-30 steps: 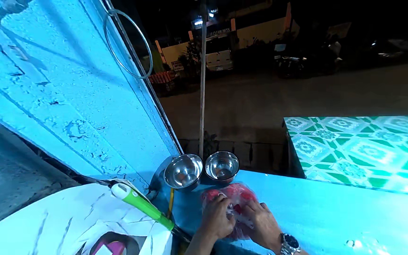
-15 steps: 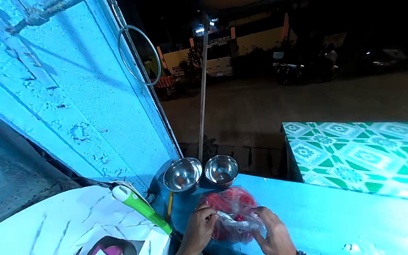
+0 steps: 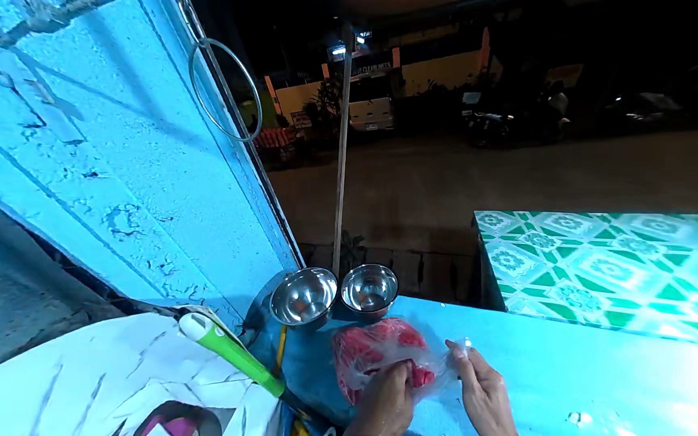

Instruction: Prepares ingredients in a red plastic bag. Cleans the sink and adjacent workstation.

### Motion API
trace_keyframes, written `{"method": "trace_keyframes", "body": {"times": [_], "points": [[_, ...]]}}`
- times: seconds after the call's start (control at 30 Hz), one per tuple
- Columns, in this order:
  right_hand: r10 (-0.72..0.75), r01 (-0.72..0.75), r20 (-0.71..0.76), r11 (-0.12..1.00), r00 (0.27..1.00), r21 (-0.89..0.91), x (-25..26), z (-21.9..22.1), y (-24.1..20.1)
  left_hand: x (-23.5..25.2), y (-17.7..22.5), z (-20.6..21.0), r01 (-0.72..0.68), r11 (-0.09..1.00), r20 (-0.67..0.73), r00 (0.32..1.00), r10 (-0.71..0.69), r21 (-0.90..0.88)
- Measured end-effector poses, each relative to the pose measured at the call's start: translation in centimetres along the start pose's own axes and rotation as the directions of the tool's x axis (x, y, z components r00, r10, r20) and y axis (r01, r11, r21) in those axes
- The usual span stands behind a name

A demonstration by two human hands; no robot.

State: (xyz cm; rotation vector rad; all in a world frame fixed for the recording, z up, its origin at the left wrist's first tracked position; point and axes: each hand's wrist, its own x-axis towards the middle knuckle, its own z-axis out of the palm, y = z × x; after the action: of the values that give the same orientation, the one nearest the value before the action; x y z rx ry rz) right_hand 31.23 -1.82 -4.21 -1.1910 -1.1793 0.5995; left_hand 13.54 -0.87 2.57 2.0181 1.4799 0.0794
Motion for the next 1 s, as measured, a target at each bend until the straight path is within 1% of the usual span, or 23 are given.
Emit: {"method": "trace_keyframes", "body": {"times": [0.07,0.13,0.2,0.27,0.3,0.33,0.37,0.4,0.47,0.5,0.53,0.63,0.67,0.73,0.8,0.83,0.87,0.9,1.0], "points": [[0.160,-0.161,0.019,0.977,0.987,0.136,-0.1,-0.8,-0.4,-0.3,-1.1,0.0,0.204,0.975,0.022,0.978,-0.207,0.092],[0.284,-0.290,0.064,0.908,0.957,0.303,-0.3,-1.3,-0.9,-0.9,-2.9,-0.4,0.337,0.926,0.009,0.939,-0.343,0.173],[0.291,-0.312,0.116,0.855,0.950,0.414,-0.7,-1.5,-0.8,-1.2,-4.8,-1.0,0.418,0.881,0.026,0.901,-0.434,0.222],[0.235,-0.291,0.176,0.838,0.956,0.462,-1.3,-1.6,-1.2,-1.4,-6.2,-1.5,0.465,0.848,0.077,0.864,-0.497,0.255],[0.206,-0.278,0.198,0.834,0.958,0.477,-1.6,-1.5,-1.5,-1.6,-6.0,-1.7,0.475,0.837,0.100,0.851,-0.516,0.271],[0.180,-0.263,0.210,0.831,0.961,0.490,-1.8,-1.5,-1.8,-1.8,-5.3,-1.9,0.469,0.834,0.107,0.850,-0.516,0.291],[0.162,-0.249,0.211,0.827,0.964,0.504,-1.8,-1.4,-2.0,-2.1,-4.3,-1.7,0.441,0.843,0.093,0.868,-0.488,0.307],[0.151,-0.239,0.208,0.823,0.967,0.515,-1.8,-1.4,-2.2,-2.3,-3.3,-1.3,0.389,0.864,0.064,0.901,-0.429,0.319],[0.128,-0.218,0.202,0.820,0.971,0.529,-1.7,-1.6,-2.7,-1.8,-2.4,0.4,0.239,0.926,-0.012,0.969,-0.247,0.291],[0.115,-0.208,0.200,0.817,0.973,0.538,-1.6,-1.6,-3.1,-0.9,-2.6,1.4,0.158,0.948,-0.024,0.987,-0.158,0.277],[0.104,-0.199,0.201,0.819,0.974,0.538,-1.5,-1.7,-3.5,0.1,-2.7,2.1,0.105,0.962,-0.007,0.994,-0.106,0.250],[0.055,-0.150,0.193,0.840,0.980,0.521,-1.0,-1.9,-4.3,2.2,-2.7,2.9,0.056,0.984,0.077,0.995,-0.070,0.169],[0.022,-0.115,0.179,0.841,0.984,0.528,-0.8,-2.0,-4.2,2.3,-2.9,3.1,0.034,0.988,0.118,0.992,-0.052,0.153],[-0.034,-0.055,0.157,0.845,0.987,0.532,-0.2,-2.3,-4.0,2.1,-3.0,3.4,-0.053,0.984,0.210,0.978,0.016,0.172],[-0.051,-0.032,0.144,0.853,0.988,0.520,0.4,-2.7,-4.0,1.6,-3.5,3.2,-0.135,0.974,0.269,0.959,0.083,0.180],[-0.049,-0.030,0.139,0.855,0.989,0.517,0.6,-2.8,-4.0,1.4,-4.0,3.1,-0.151,0.978,0.278,0.955,0.106,0.145],[-0.048,-0.030,0.137,0.857,0.989,0.514,0.6,-2.9,-3.9,1.3,-4.6,2.9,-0.132,0.988,0.273,0.956,0.105,0.081],[-0.048,-0.028,0.137,0.862,0.989,0.507,0.6,-3.0,-3.9,1.2,-5.1,2.7,-0.080,0.997,0.260,0.963,0.073,0.016],[-0.063,-0.021,0.153,0.868,0.986,0.496,0.8,-3.0,-4.0,1.5,-5.3,2.0,0.140,0.983,0.182,0.976,-0.117,-0.120]]}}
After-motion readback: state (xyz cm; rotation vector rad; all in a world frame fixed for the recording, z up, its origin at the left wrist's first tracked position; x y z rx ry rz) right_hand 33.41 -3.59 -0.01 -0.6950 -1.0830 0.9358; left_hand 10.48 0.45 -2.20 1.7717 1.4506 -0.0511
